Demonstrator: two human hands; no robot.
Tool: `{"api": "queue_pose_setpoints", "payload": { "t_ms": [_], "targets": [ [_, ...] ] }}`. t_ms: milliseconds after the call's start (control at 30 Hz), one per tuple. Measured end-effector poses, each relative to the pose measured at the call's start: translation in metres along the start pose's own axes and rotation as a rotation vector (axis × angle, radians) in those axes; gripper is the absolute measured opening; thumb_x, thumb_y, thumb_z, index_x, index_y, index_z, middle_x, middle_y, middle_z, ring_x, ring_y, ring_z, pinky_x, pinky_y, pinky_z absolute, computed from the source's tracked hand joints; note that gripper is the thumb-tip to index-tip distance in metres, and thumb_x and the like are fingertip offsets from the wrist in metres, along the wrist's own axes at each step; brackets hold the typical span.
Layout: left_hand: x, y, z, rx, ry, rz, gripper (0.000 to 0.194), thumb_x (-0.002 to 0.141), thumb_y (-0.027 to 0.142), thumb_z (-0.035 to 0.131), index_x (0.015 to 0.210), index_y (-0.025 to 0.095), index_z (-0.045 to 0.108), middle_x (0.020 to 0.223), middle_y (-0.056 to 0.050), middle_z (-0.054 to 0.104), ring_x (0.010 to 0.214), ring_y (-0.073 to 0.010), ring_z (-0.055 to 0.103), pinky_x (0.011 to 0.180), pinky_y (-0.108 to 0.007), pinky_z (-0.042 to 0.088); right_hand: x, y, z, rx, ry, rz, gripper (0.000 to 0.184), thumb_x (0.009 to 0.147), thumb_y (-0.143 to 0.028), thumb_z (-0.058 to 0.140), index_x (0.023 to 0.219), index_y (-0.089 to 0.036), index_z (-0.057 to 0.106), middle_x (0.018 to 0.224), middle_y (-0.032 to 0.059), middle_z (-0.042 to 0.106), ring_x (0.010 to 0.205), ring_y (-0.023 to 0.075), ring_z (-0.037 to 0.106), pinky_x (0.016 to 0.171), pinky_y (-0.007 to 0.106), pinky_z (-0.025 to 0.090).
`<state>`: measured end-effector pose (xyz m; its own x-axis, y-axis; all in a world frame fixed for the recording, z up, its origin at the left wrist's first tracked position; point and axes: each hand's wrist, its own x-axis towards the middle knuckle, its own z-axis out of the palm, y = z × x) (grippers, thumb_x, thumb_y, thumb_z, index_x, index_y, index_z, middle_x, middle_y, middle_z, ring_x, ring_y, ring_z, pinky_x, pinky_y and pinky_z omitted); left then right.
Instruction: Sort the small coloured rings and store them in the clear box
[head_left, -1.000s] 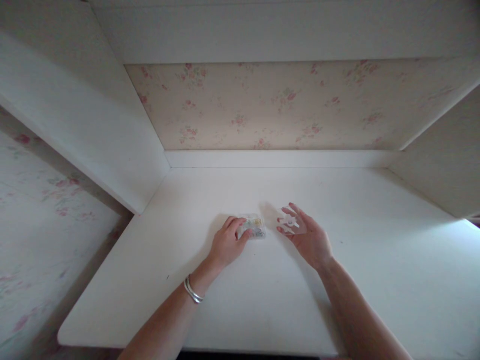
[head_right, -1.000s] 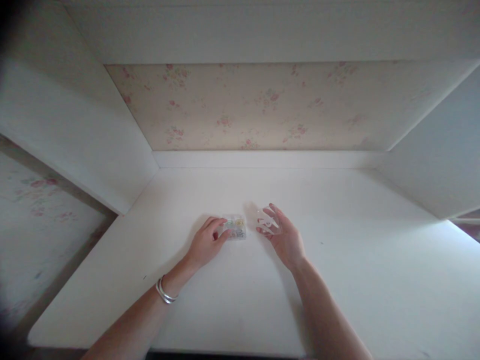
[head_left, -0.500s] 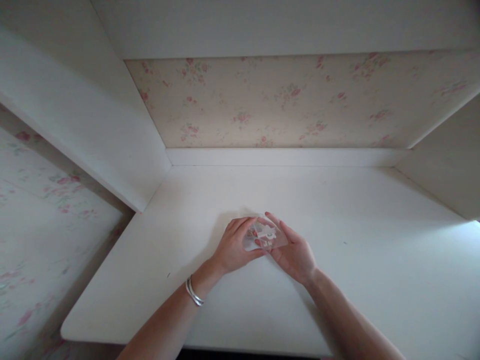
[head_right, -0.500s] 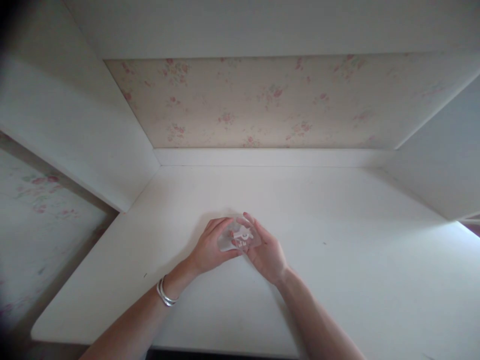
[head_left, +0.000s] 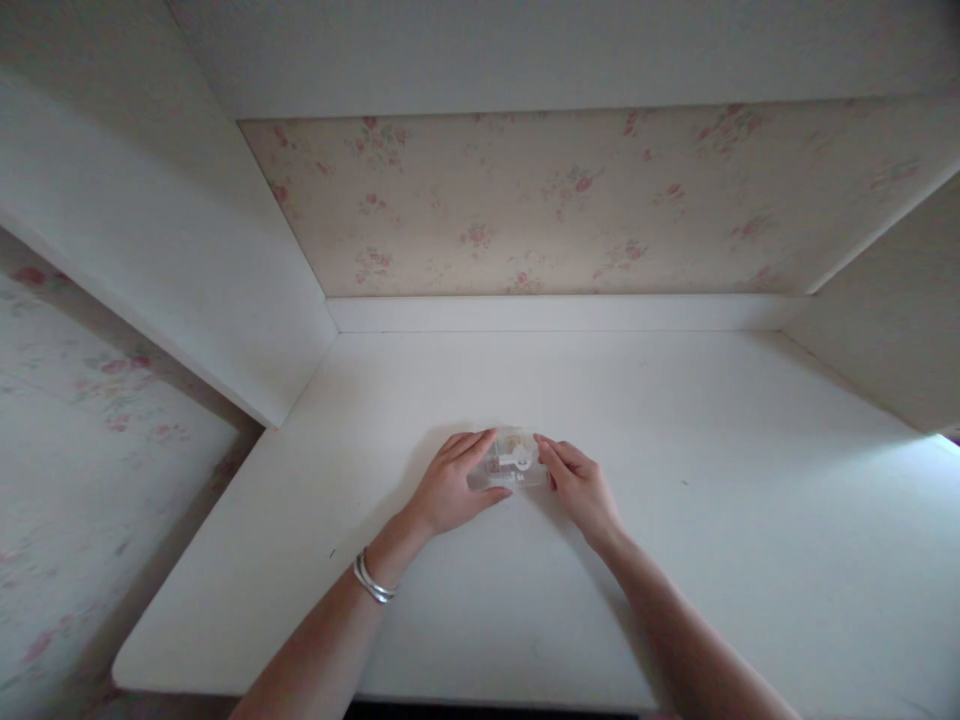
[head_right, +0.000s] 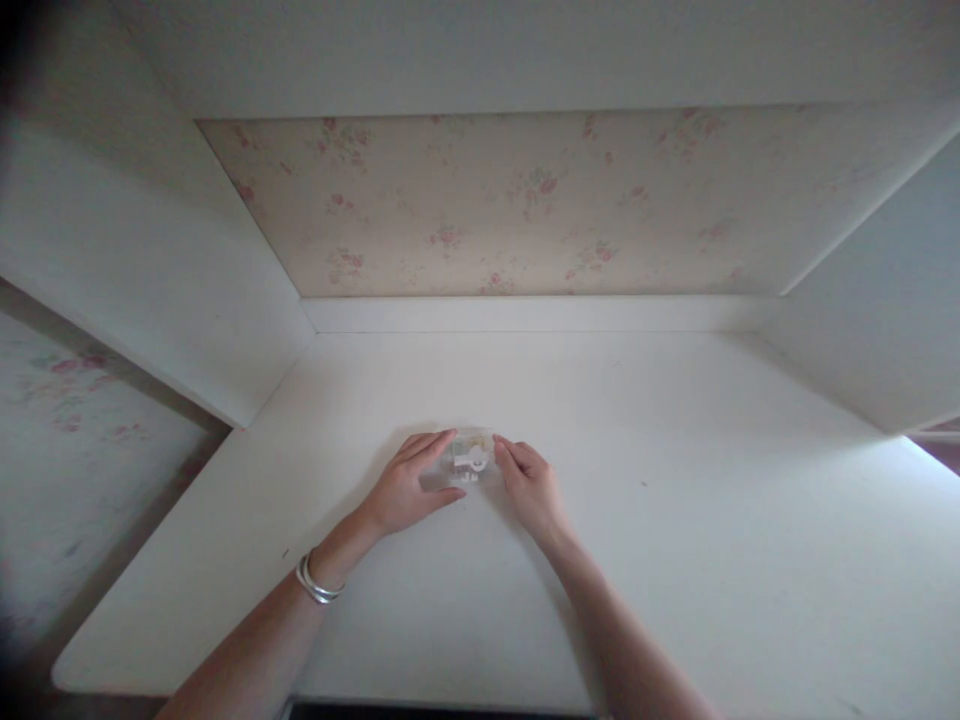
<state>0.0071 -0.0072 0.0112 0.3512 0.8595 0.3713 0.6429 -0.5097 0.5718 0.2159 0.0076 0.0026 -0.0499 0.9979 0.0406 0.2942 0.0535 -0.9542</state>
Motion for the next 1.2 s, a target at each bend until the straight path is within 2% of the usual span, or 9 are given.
{"api": "queue_pose_setpoints", "payload": {
  "t_ms": [100,333,467,700,1033,1200],
  "targets": [
    [0.0,-0.004,0.0,0.008,-0.006,-0.012,0.074,0.073,0.042,0.07,0.138,0.024,0.039,0.132,-0.008,0.053,0.122,-0.0246,0.046,0.105,-0.043,0.038,0.002,0.004,0.001,-0.125,0.002,-0.057,0.044,0.089,-0.051,0.043,0.109,-0.021,0.068,0.084,0.0051,0.061,0.079,0.0175,0.057,0.07,0.028,0.042],
    [0.0,-0.011,-0.002,0.001,-0.054,-0.091,0.068,0.077,0.04,0.066,0.138,0.023,0.041,0.135,-0.007,0.05,0.126,-0.0234,0.043,0.106,-0.041,0.037,0.0,0.002,0.005,-0.261,-0.125,-0.109,0.045,0.092,-0.048,0.036,0.118,-0.022,0.062,0.083,0.0034,0.058,0.075,0.0155,0.057,0.068,0.026,0.043],
    [0.0,-0.013,-0.001,-0.015,-0.07,-0.103,0.066,0.078,0.039,0.065,0.138,0.022,0.041,0.137,-0.007,0.049,0.127,-0.0232,0.042,0.107,-0.041,0.036,0.0,0.001,0.004,-0.333,-0.165,-0.121,0.044,0.093,-0.047,0.034,0.118,-0.023,0.06,0.085,0.0035,0.058,0.077,0.0155,0.057,0.071,0.026,0.043],
    [0.0,-0.018,0.003,-0.018,-0.077,-0.116,0.065,0.077,0.04,0.066,0.136,0.021,0.044,0.136,-0.008,0.05,0.126,-0.0233,0.044,0.107,-0.042,0.037,0.003,0.005,0.008,-0.411,-0.16,-0.121,0.045,0.094,-0.045,0.034,0.12,-0.02,0.059,0.09,0.0056,0.06,0.081,0.0166,0.058,0.075,0.028,0.043],
    [0.0,-0.02,0.004,-0.01,-0.068,-0.137,0.064,0.077,0.038,0.066,0.135,0.02,0.045,0.136,-0.008,0.05,0.126,-0.0227,0.044,0.107,-0.04,0.037,0.007,0.003,0.011,-0.466,-0.155,-0.135,0.039,0.094,-0.043,0.033,0.107,-0.021,0.063,0.088,0.0044,0.06,0.079,0.0157,0.058,0.073,0.026,0.041],
    [0.0,-0.021,0.005,-0.012,-0.071,-0.155,0.063,0.077,0.037,0.066,0.134,0.019,0.046,0.136,-0.009,0.049,0.126,-0.0224,0.043,0.108,-0.039,0.036,0.007,0.004,0.012,-0.477,-0.149,-0.137,0.04,0.095,-0.044,0.032,0.108,-0.021,0.063,0.088,0.0049,0.061,0.079,0.016,0.058,0.073,0.026,0.041]
  ]
}}
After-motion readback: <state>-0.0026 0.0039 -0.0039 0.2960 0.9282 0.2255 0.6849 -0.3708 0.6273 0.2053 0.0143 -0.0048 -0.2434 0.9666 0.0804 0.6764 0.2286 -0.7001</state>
